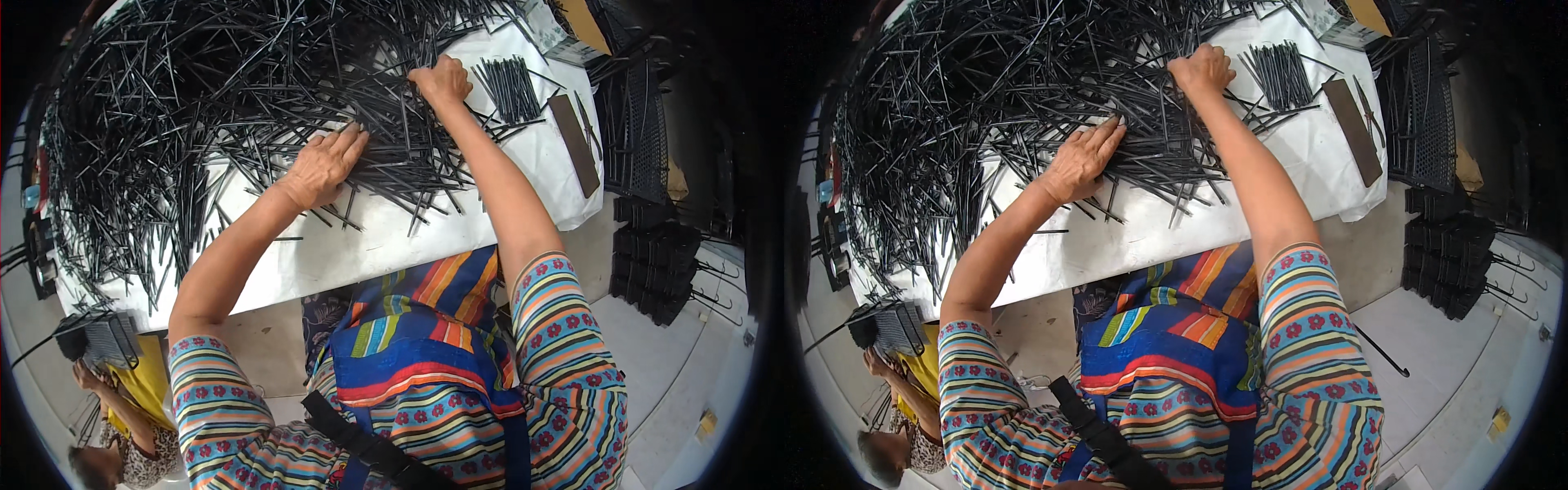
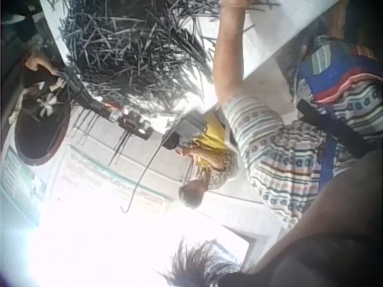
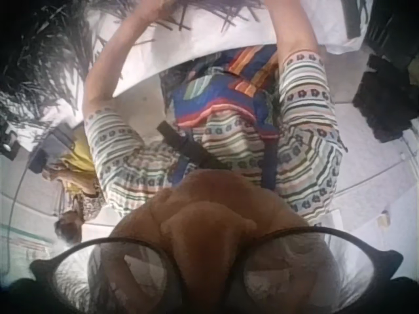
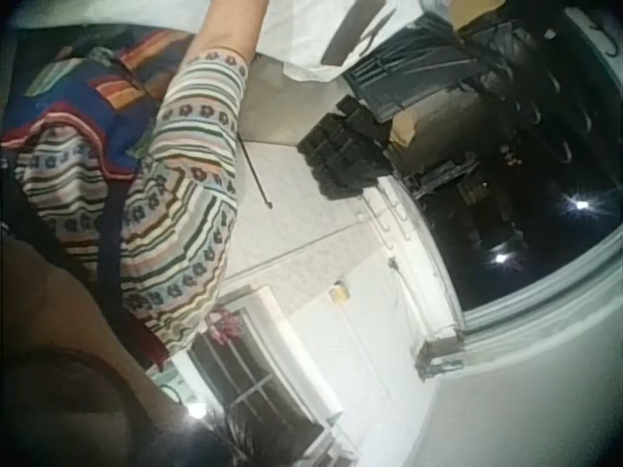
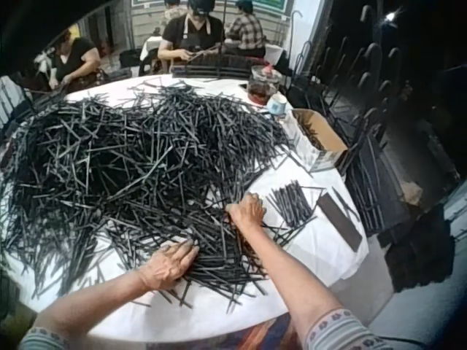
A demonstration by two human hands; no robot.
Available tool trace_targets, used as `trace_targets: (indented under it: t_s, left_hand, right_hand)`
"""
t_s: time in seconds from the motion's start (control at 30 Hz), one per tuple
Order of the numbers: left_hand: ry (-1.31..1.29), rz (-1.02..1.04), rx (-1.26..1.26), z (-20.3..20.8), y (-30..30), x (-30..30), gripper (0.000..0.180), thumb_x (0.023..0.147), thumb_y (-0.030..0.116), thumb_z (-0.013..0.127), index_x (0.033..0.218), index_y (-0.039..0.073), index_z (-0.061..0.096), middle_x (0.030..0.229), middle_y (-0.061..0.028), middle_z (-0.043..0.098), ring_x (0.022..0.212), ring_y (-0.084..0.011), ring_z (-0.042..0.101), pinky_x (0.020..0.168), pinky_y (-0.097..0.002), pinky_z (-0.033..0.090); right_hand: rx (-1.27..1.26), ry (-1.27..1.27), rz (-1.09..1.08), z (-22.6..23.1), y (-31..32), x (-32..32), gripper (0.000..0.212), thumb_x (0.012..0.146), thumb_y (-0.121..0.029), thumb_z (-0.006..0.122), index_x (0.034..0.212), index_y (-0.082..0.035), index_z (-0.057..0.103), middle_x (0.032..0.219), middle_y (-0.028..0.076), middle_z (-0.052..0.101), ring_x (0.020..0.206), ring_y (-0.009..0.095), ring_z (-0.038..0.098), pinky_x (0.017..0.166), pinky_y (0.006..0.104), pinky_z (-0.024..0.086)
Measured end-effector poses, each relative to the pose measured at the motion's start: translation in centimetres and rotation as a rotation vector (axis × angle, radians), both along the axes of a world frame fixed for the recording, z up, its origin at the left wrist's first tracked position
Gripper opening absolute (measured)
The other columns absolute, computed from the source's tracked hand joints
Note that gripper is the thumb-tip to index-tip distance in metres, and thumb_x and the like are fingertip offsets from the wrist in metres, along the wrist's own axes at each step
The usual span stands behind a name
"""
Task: The person inserts plastic strips into a perforated panel by hand, sets the panel aside, and gathers and aligns bundles of plastic strips from the table.
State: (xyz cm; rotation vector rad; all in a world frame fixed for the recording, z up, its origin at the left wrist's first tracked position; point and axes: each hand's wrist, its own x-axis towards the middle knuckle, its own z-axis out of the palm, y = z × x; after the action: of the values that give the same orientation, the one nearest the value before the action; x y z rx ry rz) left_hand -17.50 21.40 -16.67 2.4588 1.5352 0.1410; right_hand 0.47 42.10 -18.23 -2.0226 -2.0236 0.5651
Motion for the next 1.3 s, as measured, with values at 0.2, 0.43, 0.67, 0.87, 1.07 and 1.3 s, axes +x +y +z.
trace_targets:
  t_s: [0.2,0.43,0.67,0.87,1.07,1.3]
  left_hand:
    - [-0.101,-0.249,0.157,0.0,-1.1,-0.6,0.054,0.076,0.008,0.06,0.128,-0.002,0.049,0.133,-0.0201,0.052,0.107,-0.0306,0.059,0.089,-0.0394,0.047]
    - [0.005,-0.095,0.341,2.2,-1.5,2.4,0.052,0.082,0.01,0.054,0.133,0.0,0.047,0.144,-0.0202,0.04,0.133,-0.0336,0.042,0.109,-0.0478,0.034]
    - [0.044,-0.04,0.057,2.1,1.9,1.9,0.127,0.05,0.033,0.089,0.15,0.002,0.018,0.153,-0.0231,0.023,0.136,-0.0375,0.035,0.116,-0.0458,0.026]
    - [0.111,-0.076,0.078,2.4,3.2,1.1,0.123,0.047,0.038,0.089,0.147,0.002,0.028,0.149,-0.0248,0.029,0.128,-0.0357,0.043,0.11,-0.0424,0.034]
    - [0.027,0.046,0.151,4.2,1.8,-0.4,0.12,0.043,0.033,0.089,0.145,0.004,0.034,0.15,-0.0297,0.027,0.109,-0.0359,0.053,0.098,-0.0433,0.04]
    - [-0.036,-0.126,-0.001,6.4,0.1,4.0,0.131,0.049,0.05,0.088,0.149,-0.002,0.022,0.153,-0.0299,0.021,0.142,-0.0447,0.022,0.115,-0.0554,0.018]
  right_hand:
    - [-0.049,0.344,0.317,-2.8,-0.9,2.8,0.041,0.067,-0.014,0.062,0.107,-0.008,0.071,0.098,0.016,0.071,0.093,0.033,0.067,0.084,0.0373,0.051]
    - [-0.254,0.722,0.721,-1.6,-5.7,1.6,0.04,0.07,0.002,0.055,0.107,-0.006,0.071,0.094,0.015,0.072,0.085,0.019,0.069,0.078,0.0304,0.052]
    - [-0.279,0.74,0.587,0.2,-8.3,3.3,0.06,0.081,-0.027,0.069,0.129,0.005,0.053,0.12,0.019,0.063,0.114,0.025,0.059,0.098,0.0316,0.045]
    - [-0.036,0.016,0.812,4.3,-14.5,4.3,0.13,0.055,-0.047,0.086,0.153,-0.006,0.01,0.151,0.023,0.027,0.14,0.041,0.025,0.112,0.0614,0.018]
    - [0.102,-0.055,0.802,5.4,-14.5,5.2,0.125,0.054,-0.033,0.085,0.152,-0.006,0.012,0.151,0.023,0.025,0.141,0.04,0.023,0.113,0.0613,0.013]
    - [-0.038,-0.159,0.871,3.9,-13.6,6.7,0.134,0.048,-0.049,0.087,0.153,-0.006,0.015,0.157,0.02,0.015,0.146,0.038,0.011,0.114,0.0638,0.002]
